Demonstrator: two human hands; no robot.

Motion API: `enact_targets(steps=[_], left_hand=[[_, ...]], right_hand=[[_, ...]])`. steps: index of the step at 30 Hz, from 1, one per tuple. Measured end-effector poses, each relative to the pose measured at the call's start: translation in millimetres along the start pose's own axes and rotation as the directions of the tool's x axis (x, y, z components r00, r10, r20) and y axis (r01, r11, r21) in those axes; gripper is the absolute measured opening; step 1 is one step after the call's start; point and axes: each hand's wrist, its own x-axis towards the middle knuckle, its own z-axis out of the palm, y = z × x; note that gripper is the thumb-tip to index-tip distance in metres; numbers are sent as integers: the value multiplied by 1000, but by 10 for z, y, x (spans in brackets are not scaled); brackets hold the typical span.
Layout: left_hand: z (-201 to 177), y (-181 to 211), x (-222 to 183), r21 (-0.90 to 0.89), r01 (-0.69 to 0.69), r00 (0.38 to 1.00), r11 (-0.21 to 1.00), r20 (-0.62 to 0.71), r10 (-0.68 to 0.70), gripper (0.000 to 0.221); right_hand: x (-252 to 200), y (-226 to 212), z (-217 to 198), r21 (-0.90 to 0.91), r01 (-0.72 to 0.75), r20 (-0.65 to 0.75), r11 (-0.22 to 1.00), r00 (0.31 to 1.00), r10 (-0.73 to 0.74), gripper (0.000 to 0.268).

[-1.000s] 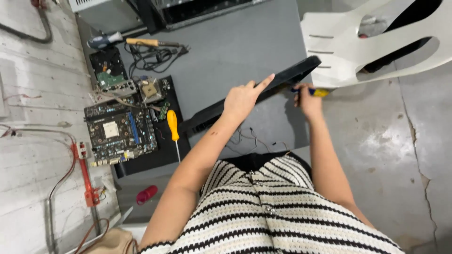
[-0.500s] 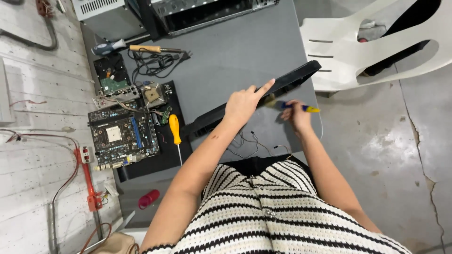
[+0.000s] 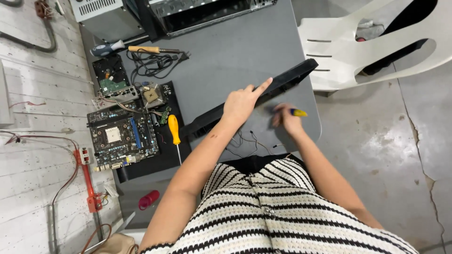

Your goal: Disassembling and cleaning internal computer components using a screwdriver and a brush

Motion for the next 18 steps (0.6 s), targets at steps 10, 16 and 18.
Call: enact_targets(steps=[10, 16, 18], left_hand=[[71, 4, -11, 10, 2, 999, 1000, 52, -3, 76], [7, 0, 6, 5, 17, 999, 1000, 31, -17, 74], [24, 10, 1, -19, 5, 997, 1000, 78, -4, 77]], right_hand=[[-515, -479, 184, -211, 604, 343, 768, 782, -520, 12], [-294, -356, 33, -160, 191, -147, 969, 966, -215, 30], [-457, -284, 192, -270, 634, 137, 725, 770, -623, 12]])
